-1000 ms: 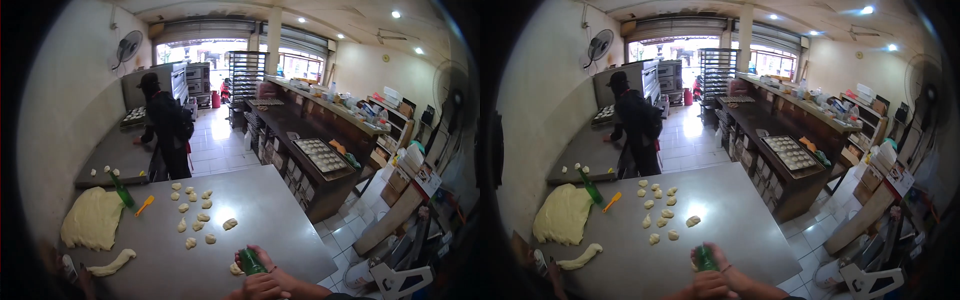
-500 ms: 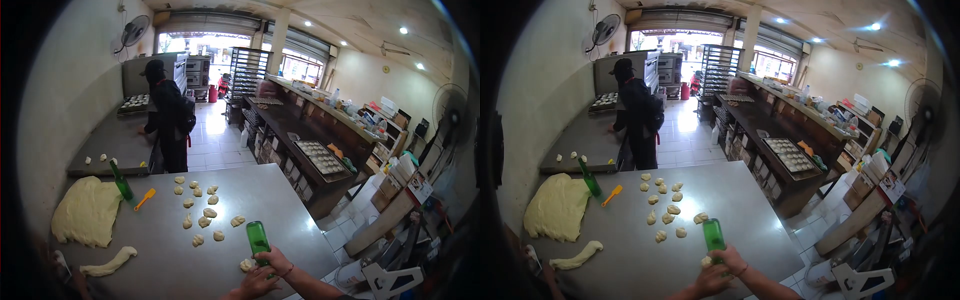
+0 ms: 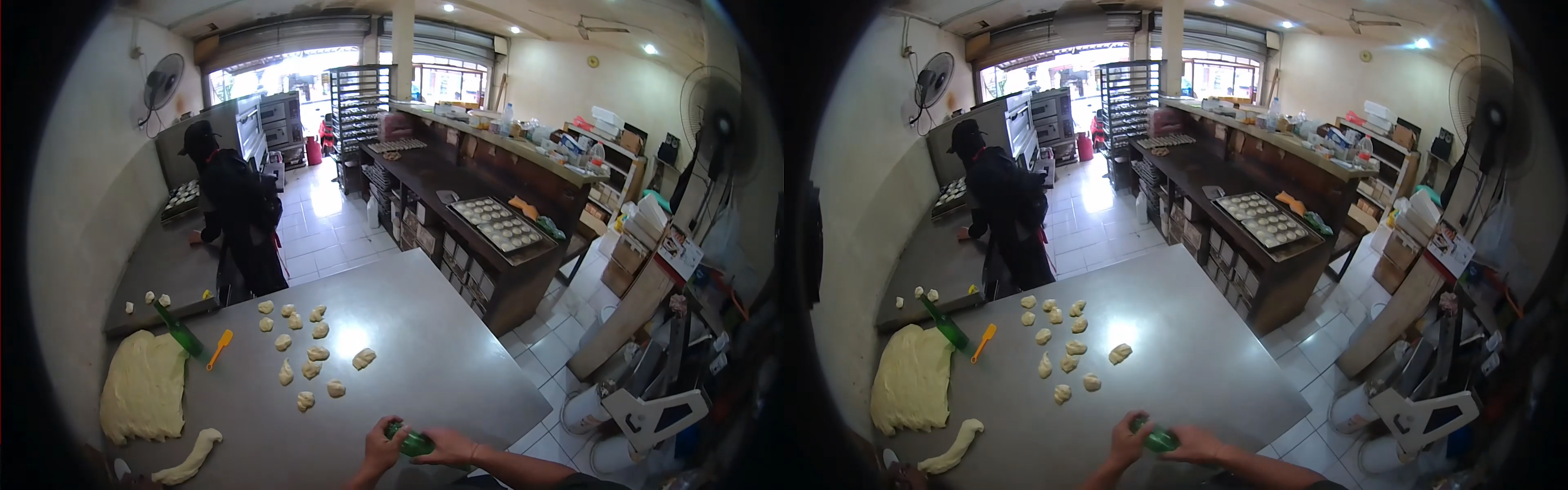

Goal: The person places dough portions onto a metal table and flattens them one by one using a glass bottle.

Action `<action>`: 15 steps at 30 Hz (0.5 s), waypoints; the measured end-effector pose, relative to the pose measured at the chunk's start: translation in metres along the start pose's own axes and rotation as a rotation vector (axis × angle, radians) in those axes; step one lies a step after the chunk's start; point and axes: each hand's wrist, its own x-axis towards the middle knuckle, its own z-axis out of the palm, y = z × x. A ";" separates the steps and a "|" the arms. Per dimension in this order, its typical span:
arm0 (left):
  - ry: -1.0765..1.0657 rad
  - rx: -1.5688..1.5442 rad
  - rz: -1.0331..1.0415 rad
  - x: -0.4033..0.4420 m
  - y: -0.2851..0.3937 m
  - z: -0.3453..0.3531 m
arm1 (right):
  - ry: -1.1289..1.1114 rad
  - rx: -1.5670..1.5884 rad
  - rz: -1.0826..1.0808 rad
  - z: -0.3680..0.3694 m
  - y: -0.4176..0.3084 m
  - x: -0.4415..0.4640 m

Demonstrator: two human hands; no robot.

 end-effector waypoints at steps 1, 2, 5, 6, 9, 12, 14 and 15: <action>0.039 0.188 0.061 -0.001 -0.002 0.014 | 0.236 -0.334 -0.258 0.006 0.012 0.001; 0.029 0.194 0.053 -0.001 0.001 0.028 | 0.238 -0.323 -0.249 0.006 0.009 0.000; 0.266 -0.016 -0.075 0.010 0.012 0.060 | 0.282 -0.169 -0.122 -0.007 0.002 0.008; 0.264 -0.008 -0.083 0.013 0.004 0.065 | 0.331 -0.241 -0.254 -0.011 0.003 0.006; 0.368 -0.270 -0.305 0.024 -0.038 0.068 | 0.312 -0.408 -0.456 -0.029 0.022 -0.014; 0.474 0.000 -0.226 0.021 -0.049 0.044 | 0.128 -0.254 -0.395 -0.068 0.055 -0.034; 0.640 0.103 -0.197 0.015 -0.063 0.015 | 0.129 -0.065 -0.143 -0.095 0.096 -0.048; 0.694 0.096 -0.206 0.010 -0.064 0.000 | 0.257 -0.123 -0.032 -0.102 0.125 -0.052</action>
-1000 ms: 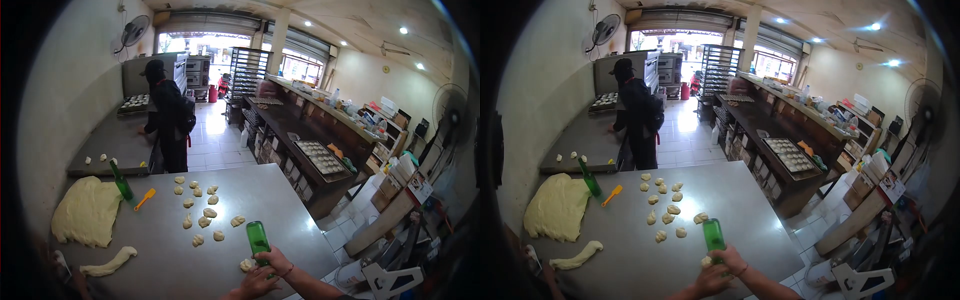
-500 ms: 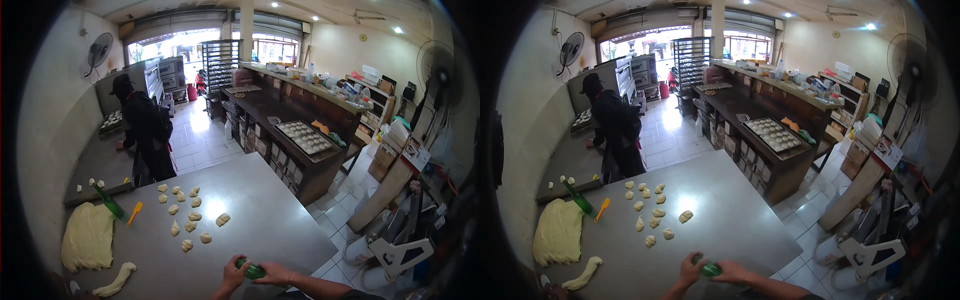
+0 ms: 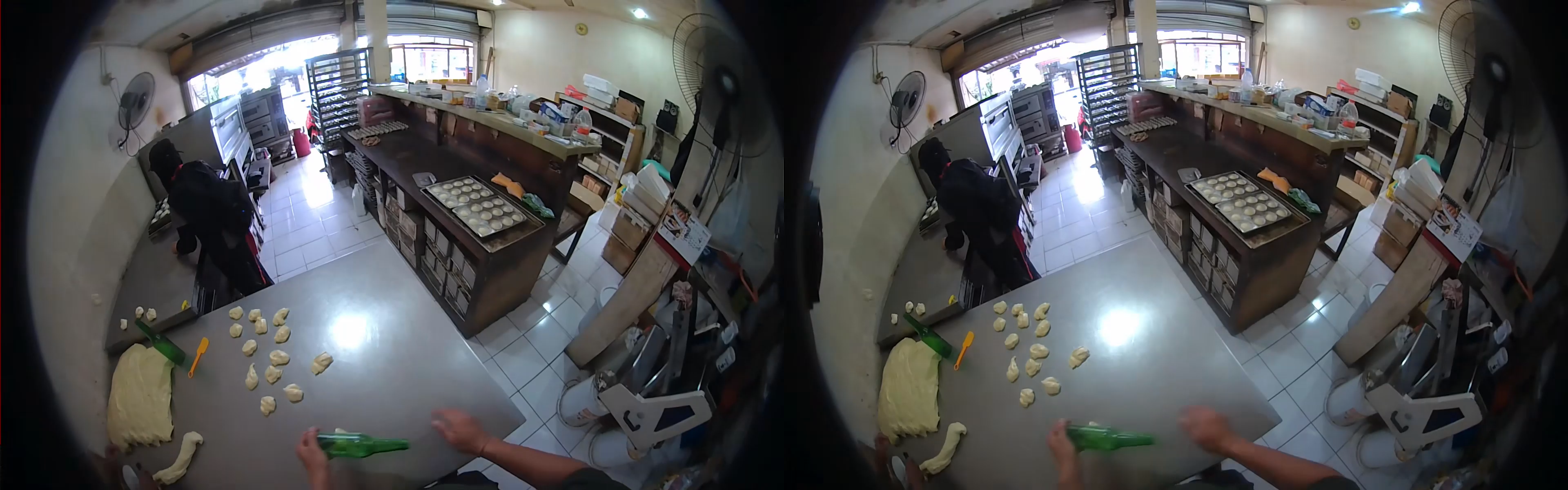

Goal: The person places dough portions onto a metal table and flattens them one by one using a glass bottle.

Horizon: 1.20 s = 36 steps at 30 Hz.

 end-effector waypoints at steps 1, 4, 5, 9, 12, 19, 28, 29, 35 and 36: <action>0.055 -0.005 -0.014 0.004 -0.003 -0.016 | 0.209 -0.268 0.029 0.007 0.039 -0.008; 0.120 -0.331 -0.115 -0.002 -0.028 -0.043 | 0.420 -0.566 0.120 0.037 0.114 -0.020; 0.156 -0.357 -0.194 -0.009 -0.035 -0.051 | 0.410 -0.603 0.185 0.042 0.131 -0.011; 0.171 -0.472 -0.308 -0.046 -0.011 -0.062 | 0.319 -0.534 0.293 0.030 0.126 0.070; 0.213 -0.511 -0.402 -0.088 0.036 -0.063 | 0.271 -0.533 0.289 0.030 0.091 0.115; 0.391 -0.622 -0.479 -0.116 0.049 -0.114 | -0.328 -0.597 -0.504 0.110 0.016 0.035; 0.595 -0.725 -0.534 -0.143 -0.017 -0.205 | -0.013 -0.691 -0.312 0.117 -0.009 0.213; 0.631 -0.729 -0.525 -0.143 -0.022 -0.214 | -0.403 -0.546 -0.341 0.123 -0.051 0.235; 0.698 -0.800 -0.480 -0.131 -0.015 -0.265 | -0.594 -0.250 -0.574 0.284 -0.225 0.159; 0.716 -0.793 -0.440 -0.133 -0.028 -0.275 | -0.474 -0.500 -0.572 0.324 -0.235 0.140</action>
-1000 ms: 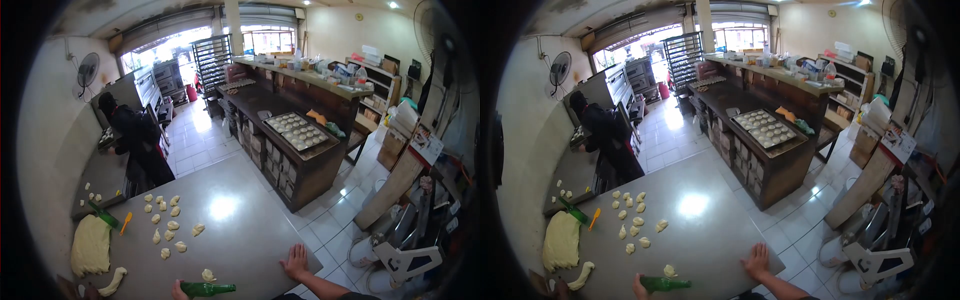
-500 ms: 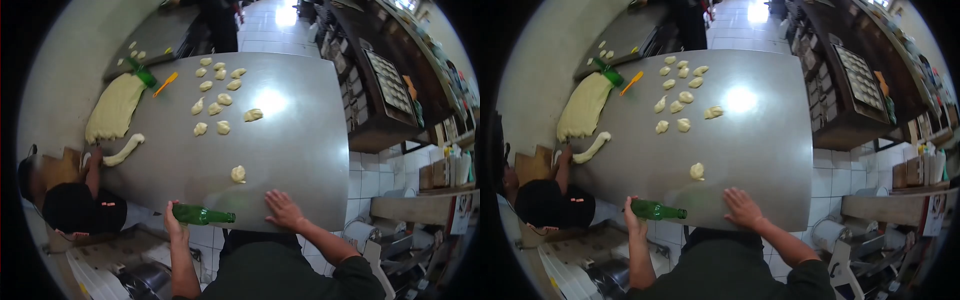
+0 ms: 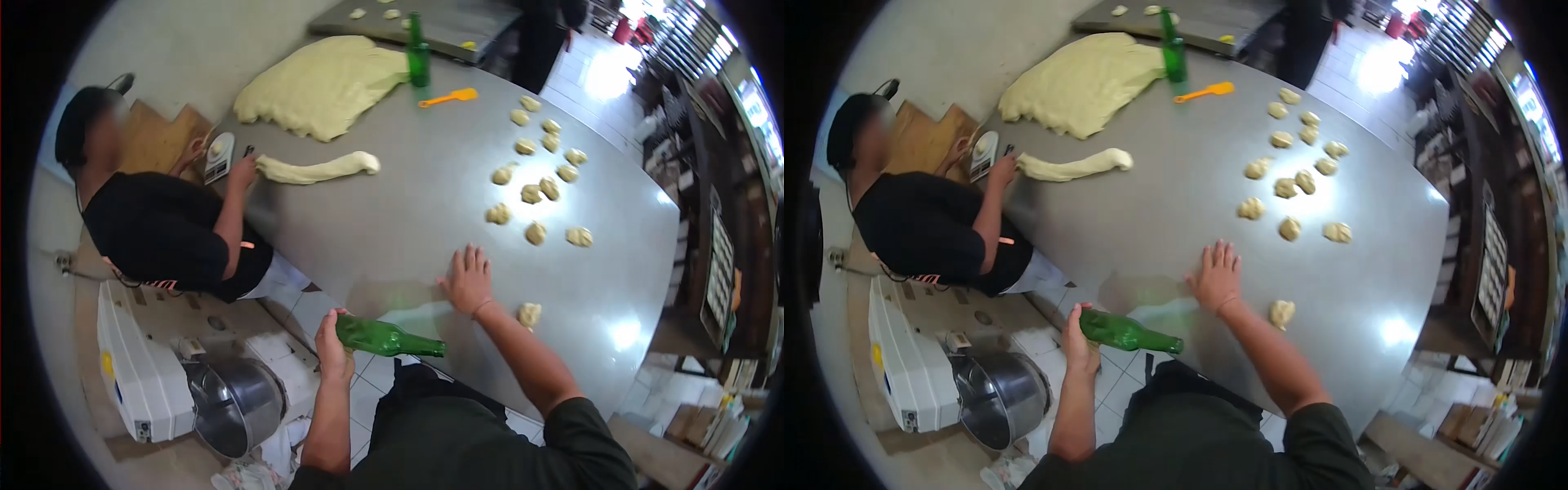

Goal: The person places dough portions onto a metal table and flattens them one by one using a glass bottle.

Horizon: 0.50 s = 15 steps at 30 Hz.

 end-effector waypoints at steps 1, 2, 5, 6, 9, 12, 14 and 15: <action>0.025 -0.014 0.013 0.003 0.004 -0.009 | 0.043 -0.252 0.079 0.020 -0.022 0.014; 0.076 -0.014 0.020 0.006 0.009 -0.015 | 0.038 -0.253 0.049 0.027 -0.036 0.036; 0.173 -0.037 0.015 0.005 0.021 -0.041 | 0.015 -0.105 0.039 0.044 -0.073 0.110; 0.213 -0.037 0.014 0.001 0.029 -0.046 | 0.064 -0.078 -0.002 0.045 -0.084 0.137; 0.301 -0.049 0.033 0.006 0.020 -0.088 | 0.194 -0.077 -0.014 0.057 -0.122 0.205; 0.362 -0.058 0.042 0.000 0.030 -0.099 | 0.096 -0.173 -0.293 0.080 -0.179 0.200; 0.345 -0.100 0.019 0.003 0.033 -0.105 | 0.078 -0.114 -0.636 0.118 -0.196 0.148; 0.351 -0.113 0.024 0.004 0.036 -0.104 | 0.044 0.001 -0.807 0.120 -0.198 0.125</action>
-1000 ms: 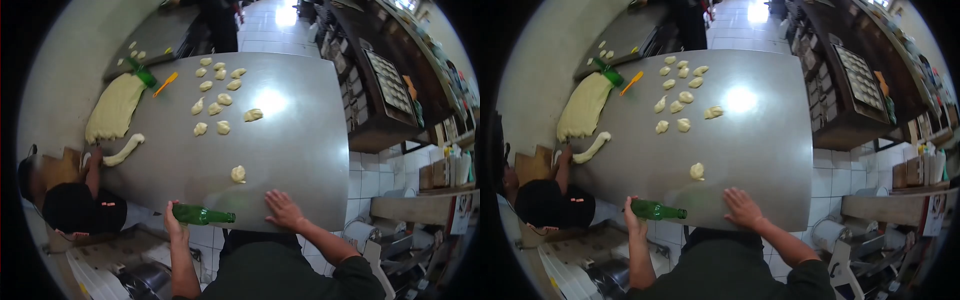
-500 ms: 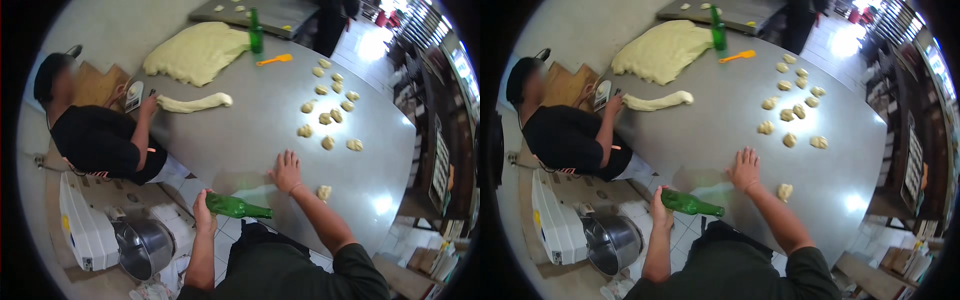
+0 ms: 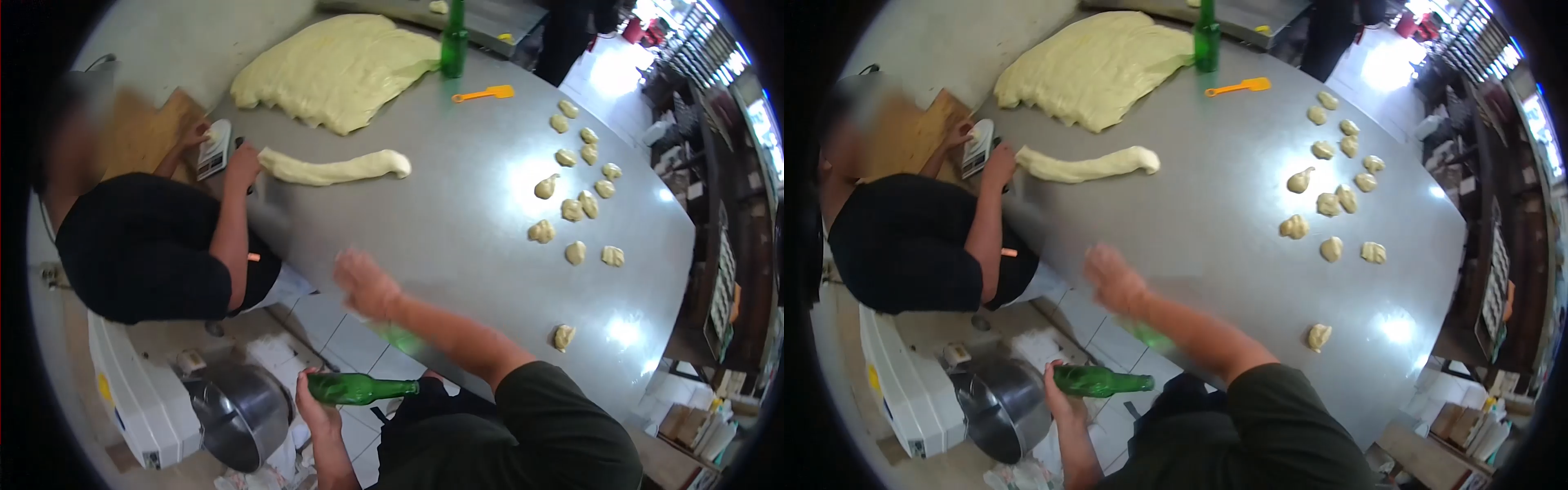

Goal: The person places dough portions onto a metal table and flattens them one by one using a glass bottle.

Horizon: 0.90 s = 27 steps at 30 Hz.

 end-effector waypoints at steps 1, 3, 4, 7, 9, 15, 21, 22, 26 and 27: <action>-0.010 0.007 0.010 0.004 0.002 0.000 | -0.001 -0.018 0.019 -0.012 0.008 -0.005; -0.017 0.007 0.022 0.010 0.008 0.012 | -0.161 0.145 -0.128 -0.039 0.027 -0.026; -0.003 0.011 0.043 0.012 0.011 0.017 | -0.144 0.103 -0.002 -0.056 0.050 -0.029; -0.105 0.054 -0.013 0.019 0.018 0.034 | -0.091 -0.068 0.506 -0.101 0.142 -0.043; -0.135 0.018 -0.033 0.038 0.003 0.034 | 0.158 -0.149 0.606 -0.094 0.156 -0.082; -0.236 -0.071 -0.291 0.032 -0.029 0.118 | -0.260 0.054 0.421 -0.099 0.042 -0.198; -0.672 0.005 -0.588 -0.047 -0.092 0.209 | 0.408 0.891 0.756 -0.202 -0.010 -0.237; -0.763 0.100 -0.628 -0.076 -0.103 0.217 | 0.703 1.164 0.736 -0.206 -0.014 -0.238; -1.145 0.281 -0.546 -0.150 -0.151 0.212 | 1.024 1.387 1.008 -0.225 -0.005 -0.303; -1.281 0.294 -0.618 -0.156 -0.159 0.212 | 1.011 1.229 1.084 -0.213 -0.007 -0.330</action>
